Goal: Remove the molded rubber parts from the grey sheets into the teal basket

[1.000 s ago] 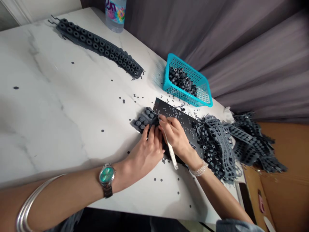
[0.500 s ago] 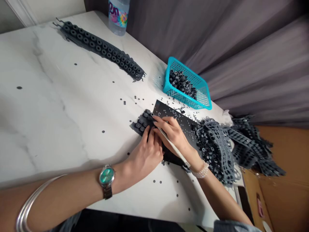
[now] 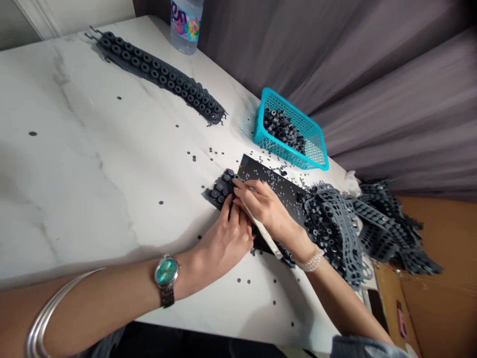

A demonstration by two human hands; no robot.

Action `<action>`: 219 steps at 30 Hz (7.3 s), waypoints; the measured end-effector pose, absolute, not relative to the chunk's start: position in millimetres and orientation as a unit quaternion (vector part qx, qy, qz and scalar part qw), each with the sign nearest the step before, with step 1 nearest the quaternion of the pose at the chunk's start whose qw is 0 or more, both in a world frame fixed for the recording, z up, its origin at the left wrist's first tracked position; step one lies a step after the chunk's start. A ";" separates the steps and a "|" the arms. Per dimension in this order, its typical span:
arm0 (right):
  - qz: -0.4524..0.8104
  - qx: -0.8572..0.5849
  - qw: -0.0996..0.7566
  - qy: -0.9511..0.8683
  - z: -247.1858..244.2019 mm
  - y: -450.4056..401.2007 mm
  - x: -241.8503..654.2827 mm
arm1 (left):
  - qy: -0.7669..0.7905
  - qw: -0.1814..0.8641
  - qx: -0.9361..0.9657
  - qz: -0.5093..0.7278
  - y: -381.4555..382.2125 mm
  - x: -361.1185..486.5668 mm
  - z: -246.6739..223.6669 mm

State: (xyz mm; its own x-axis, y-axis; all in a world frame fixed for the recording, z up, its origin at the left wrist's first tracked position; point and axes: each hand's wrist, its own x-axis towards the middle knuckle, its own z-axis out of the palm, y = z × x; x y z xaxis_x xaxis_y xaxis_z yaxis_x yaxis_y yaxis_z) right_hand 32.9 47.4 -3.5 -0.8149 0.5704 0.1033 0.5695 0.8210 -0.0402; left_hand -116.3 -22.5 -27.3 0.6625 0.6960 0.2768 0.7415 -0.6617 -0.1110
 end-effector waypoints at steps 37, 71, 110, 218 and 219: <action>0.010 -0.309 0.088 -0.947 -7.2 69.4 22.8 | -0.433 0.095 -0.885 -0.142 -23.1 -109.2 -35.9; 0.051 -0.292 0.086 -0.951 0.8 59.5 21.8 | -0.421 0.104 -0.892 -0.124 -24.4 -111.9 -30.7; 0.075 -0.313 0.104 -0.941 -1.2 52.3 26.2 | -0.432 0.118 -0.884 -0.135 -24.4 -109.4 -36.7; -0.116 -0.442 0.064 -0.887 -24.0 -28.5 163.0 | -0.290 -0.001 -0.946 -0.143 -0.4 -37.8 -51.2; -0.104 -0.440 0.064 -0.890 -23.5 -27.8 163.7 | -0.290 -0.003 -0.947 -0.142 -0.5 -37.8 -50.7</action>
State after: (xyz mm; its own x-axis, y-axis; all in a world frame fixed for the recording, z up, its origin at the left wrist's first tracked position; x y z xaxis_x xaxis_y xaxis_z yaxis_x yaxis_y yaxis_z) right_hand 163.7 -27.8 -23.5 -0.6049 0.7694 0.2053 0.7960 0.5912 0.1295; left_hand -37.8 -0.5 -50.7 0.7920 0.5489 0.2673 0.5473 -0.8323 0.0876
